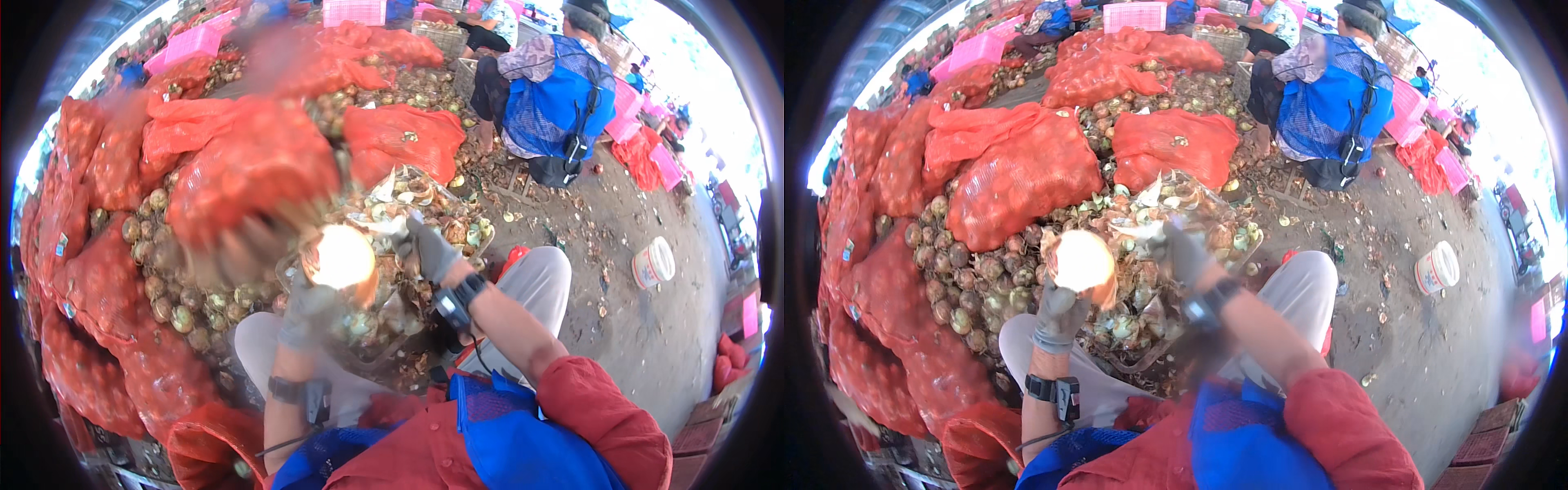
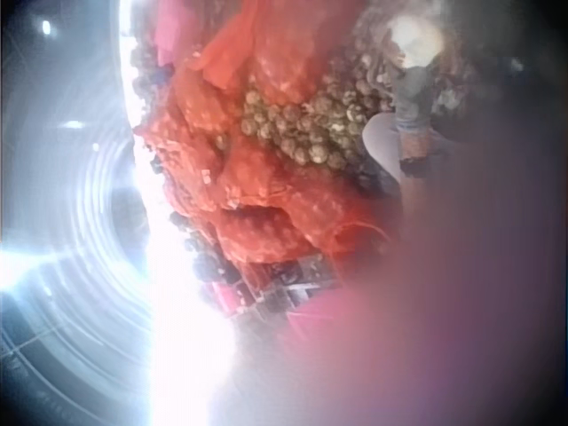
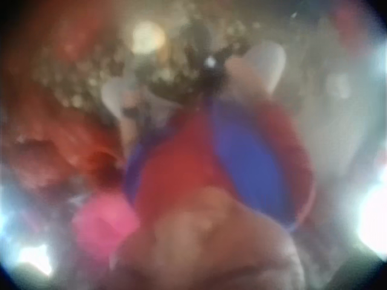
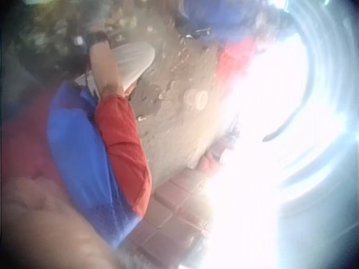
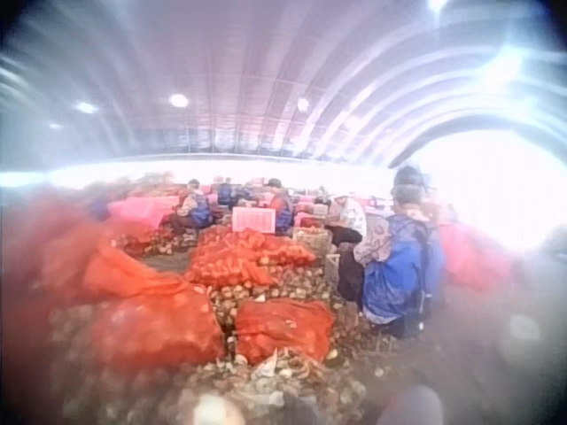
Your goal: The person picks up a bucket and sets it down, then opens a red mesh bag to retrieve onions and places them into a pink crate. They kemudian use a knife to peel the outer skin from several onions, placing the peeled onions in a crate and discarding the skins.
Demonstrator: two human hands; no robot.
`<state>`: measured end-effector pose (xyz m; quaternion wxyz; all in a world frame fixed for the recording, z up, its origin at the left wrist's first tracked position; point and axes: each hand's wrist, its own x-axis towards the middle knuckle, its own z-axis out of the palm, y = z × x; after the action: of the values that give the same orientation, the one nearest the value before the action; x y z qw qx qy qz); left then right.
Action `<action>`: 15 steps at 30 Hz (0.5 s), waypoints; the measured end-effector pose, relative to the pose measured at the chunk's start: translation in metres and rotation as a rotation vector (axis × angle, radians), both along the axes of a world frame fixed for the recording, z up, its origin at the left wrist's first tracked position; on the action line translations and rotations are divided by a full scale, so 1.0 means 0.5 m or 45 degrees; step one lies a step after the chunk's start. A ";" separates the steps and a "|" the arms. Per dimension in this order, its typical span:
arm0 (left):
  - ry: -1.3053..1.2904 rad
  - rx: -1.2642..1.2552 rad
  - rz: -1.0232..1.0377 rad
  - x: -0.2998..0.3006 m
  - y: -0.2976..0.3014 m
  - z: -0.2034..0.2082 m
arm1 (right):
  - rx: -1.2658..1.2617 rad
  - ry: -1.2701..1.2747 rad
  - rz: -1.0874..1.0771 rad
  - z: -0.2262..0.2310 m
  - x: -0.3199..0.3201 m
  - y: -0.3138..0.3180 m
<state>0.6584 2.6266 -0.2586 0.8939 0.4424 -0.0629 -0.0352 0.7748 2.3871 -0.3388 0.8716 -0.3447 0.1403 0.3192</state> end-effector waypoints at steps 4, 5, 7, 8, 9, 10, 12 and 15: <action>-0.121 -0.335 -0.031 0.020 0.012 -0.054 | -0.030 0.156 -0.286 0.006 -0.101 0.052; -0.125 -0.338 -0.038 0.028 0.002 -0.047 | -0.018 0.261 -0.361 0.013 -0.102 0.047; -0.117 -0.361 0.068 0.025 -0.004 -0.028 | 0.453 0.084 0.037 0.052 -0.112 0.021; -0.121 -0.356 0.071 0.022 0.004 -0.026 | 0.605 0.020 0.182 0.082 -0.120 0.027; -0.090 -0.354 0.063 0.021 0.015 -0.031 | 0.008 -0.299 0.112 0.155 -0.135 0.055; -0.064 -0.352 0.061 0.018 0.024 -0.032 | -0.593 -0.614 0.043 0.224 -0.153 0.079; -0.050 -0.363 0.024 0.027 0.007 -0.020 | -0.970 -1.513 -0.124 0.231 -0.161 0.085; -0.075 -0.263 -0.012 0.031 0.000 -0.010 | -1.523 -1.982 -0.213 0.244 -0.180 0.097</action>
<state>0.6738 2.6263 -0.2638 0.9323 0.3485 -0.0945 -0.0196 0.6848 2.4356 -0.2170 0.4224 -0.8317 -0.3105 -0.1831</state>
